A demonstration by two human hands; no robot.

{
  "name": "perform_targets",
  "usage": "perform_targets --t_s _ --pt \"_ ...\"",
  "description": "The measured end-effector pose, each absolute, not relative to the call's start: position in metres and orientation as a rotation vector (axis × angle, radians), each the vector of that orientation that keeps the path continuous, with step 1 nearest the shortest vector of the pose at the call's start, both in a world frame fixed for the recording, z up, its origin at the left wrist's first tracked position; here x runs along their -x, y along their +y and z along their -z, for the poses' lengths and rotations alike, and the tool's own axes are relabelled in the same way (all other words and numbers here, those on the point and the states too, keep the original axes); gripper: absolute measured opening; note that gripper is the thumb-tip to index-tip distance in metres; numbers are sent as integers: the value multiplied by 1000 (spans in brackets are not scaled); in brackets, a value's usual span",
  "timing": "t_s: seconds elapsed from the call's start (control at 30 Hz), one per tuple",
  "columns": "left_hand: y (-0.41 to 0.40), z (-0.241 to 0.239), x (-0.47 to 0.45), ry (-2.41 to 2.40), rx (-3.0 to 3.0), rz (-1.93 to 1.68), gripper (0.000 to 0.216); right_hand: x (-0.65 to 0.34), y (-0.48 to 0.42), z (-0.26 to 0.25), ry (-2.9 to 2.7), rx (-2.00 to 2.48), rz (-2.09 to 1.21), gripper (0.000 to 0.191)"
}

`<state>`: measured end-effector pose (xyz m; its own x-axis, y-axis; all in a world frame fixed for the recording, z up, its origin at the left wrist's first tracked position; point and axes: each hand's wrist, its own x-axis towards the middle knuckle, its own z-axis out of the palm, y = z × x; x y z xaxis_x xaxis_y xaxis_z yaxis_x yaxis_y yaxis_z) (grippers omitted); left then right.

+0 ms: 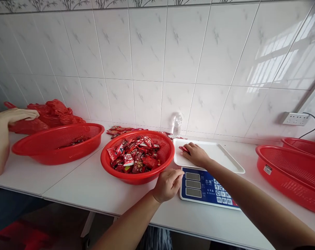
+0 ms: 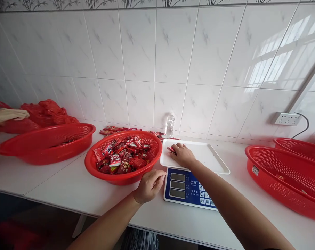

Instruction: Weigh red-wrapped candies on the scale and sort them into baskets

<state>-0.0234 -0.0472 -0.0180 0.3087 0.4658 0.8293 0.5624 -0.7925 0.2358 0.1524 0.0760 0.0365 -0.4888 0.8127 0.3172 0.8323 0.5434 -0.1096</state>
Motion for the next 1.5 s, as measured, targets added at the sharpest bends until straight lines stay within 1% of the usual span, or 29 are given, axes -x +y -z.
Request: perform_targets --t_s 0.2,0.4,0.53,0.67,0.73,0.8,0.87,1.07,1.3,1.5 --pt "-44 18 25 -992 2463 1520 16 -151 83 -40 -2341 1503 138 39" --pt "-41 19 27 -1053 2459 1564 16 -157 95 -48 -2167 1567 87 34" --pt "-40 20 27 -1095 2469 1574 16 -169 102 -59 -2075 1589 -41 37" --pt "-40 21 27 -1119 2476 1576 16 -185 99 -71 -2155 1571 -263 45" --pt "-40 22 26 -1114 2484 1577 16 -189 92 -72 -2230 1542 -351 43" --pt "-41 22 26 -1110 2499 1582 17 -190 84 -68 -2308 1516 -387 37" --pt "-42 22 24 -1111 2515 1582 18 -188 78 -62 -2367 1506 -370 33" --pt "-45 21 22 -1112 2545 1544 19 -181 74 -48 -2408 1525 -307 28" --pt "-44 22 20 -1126 2566 1523 18 -178 67 -50 -2416 1472 -254 28" --pt "-43 23 20 -1158 2577 1479 17 -175 59 -53 -2367 1328 -225 20"
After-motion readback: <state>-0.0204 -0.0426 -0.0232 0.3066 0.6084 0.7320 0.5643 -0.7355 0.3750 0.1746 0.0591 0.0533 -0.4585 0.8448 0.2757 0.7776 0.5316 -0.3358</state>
